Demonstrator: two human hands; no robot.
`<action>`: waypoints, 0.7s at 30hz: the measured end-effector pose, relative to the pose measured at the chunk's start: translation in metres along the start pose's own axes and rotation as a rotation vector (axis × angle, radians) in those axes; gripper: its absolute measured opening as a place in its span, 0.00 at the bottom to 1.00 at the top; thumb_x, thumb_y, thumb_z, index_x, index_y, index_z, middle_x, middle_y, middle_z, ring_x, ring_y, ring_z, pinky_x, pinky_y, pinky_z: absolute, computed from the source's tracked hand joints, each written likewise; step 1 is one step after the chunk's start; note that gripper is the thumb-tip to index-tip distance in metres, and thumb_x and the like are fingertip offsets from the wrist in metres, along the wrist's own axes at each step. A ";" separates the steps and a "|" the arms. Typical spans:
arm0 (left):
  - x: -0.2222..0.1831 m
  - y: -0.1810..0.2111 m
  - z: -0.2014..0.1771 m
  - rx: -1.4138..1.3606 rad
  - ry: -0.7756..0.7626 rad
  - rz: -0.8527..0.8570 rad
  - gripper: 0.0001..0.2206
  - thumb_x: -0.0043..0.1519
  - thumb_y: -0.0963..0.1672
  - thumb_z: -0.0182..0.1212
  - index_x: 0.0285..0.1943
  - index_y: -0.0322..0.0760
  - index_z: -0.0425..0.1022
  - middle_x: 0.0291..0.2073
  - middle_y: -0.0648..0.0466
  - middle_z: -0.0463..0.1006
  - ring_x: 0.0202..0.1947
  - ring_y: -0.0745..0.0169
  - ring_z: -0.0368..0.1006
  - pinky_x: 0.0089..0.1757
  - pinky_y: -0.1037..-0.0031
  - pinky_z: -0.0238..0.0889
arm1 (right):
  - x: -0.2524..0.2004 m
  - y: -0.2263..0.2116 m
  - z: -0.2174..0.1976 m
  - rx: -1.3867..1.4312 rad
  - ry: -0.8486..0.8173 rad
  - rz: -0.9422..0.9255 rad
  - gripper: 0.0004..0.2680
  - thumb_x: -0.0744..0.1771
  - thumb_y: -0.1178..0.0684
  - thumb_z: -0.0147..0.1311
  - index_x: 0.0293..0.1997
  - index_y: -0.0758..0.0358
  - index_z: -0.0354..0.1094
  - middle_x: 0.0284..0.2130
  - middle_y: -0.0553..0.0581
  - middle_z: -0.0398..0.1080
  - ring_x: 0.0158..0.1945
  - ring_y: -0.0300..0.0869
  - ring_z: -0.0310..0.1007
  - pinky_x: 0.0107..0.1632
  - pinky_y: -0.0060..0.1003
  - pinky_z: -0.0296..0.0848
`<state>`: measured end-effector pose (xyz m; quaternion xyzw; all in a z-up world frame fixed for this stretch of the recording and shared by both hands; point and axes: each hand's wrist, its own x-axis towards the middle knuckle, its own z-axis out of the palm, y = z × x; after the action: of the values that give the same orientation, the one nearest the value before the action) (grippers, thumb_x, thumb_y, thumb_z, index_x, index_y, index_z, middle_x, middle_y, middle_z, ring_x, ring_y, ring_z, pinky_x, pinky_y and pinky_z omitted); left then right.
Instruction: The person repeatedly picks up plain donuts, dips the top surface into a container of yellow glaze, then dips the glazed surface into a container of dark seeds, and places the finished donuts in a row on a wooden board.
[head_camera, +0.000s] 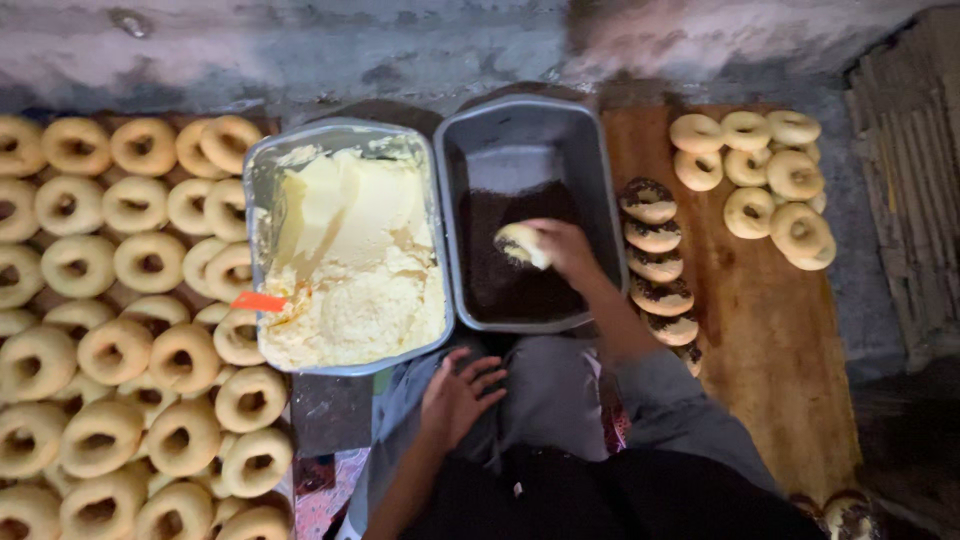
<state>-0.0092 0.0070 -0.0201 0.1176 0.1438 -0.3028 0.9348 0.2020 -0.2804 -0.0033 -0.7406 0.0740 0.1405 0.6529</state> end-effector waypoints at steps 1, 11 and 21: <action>0.001 0.003 0.001 -0.016 -0.029 -0.004 0.18 0.69 0.55 0.46 0.64 0.51 0.64 0.62 0.37 0.70 0.62 0.35 0.67 0.58 0.44 0.62 | -0.006 -0.003 -0.020 0.321 -0.063 0.055 0.16 0.66 0.53 0.52 0.58 0.70 0.71 0.48 0.62 0.77 0.47 0.50 0.77 0.50 0.46 0.75; 0.002 0.010 0.013 -0.024 -0.046 -0.018 0.19 0.69 0.55 0.48 0.65 0.51 0.64 0.66 0.34 0.66 0.64 0.36 0.65 0.60 0.42 0.59 | -0.009 0.012 -0.206 0.631 0.333 -0.264 0.16 0.67 0.59 0.49 0.64 0.63 0.59 0.57 0.61 0.69 0.60 0.50 0.72 0.63 0.51 0.72; 0.006 0.012 0.020 0.014 0.003 -0.020 0.20 0.67 0.56 0.48 0.65 0.51 0.63 0.67 0.35 0.64 0.64 0.37 0.64 0.60 0.40 0.57 | 0.094 0.027 -0.223 -0.417 0.802 0.252 0.16 0.63 0.61 0.56 0.57 0.62 0.62 0.48 0.64 0.69 0.50 0.49 0.72 0.53 0.48 0.76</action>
<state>0.0065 0.0074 -0.0013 0.1233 0.1443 -0.3128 0.9307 0.3082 -0.4978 -0.0333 -0.8371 0.3801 -0.0669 0.3877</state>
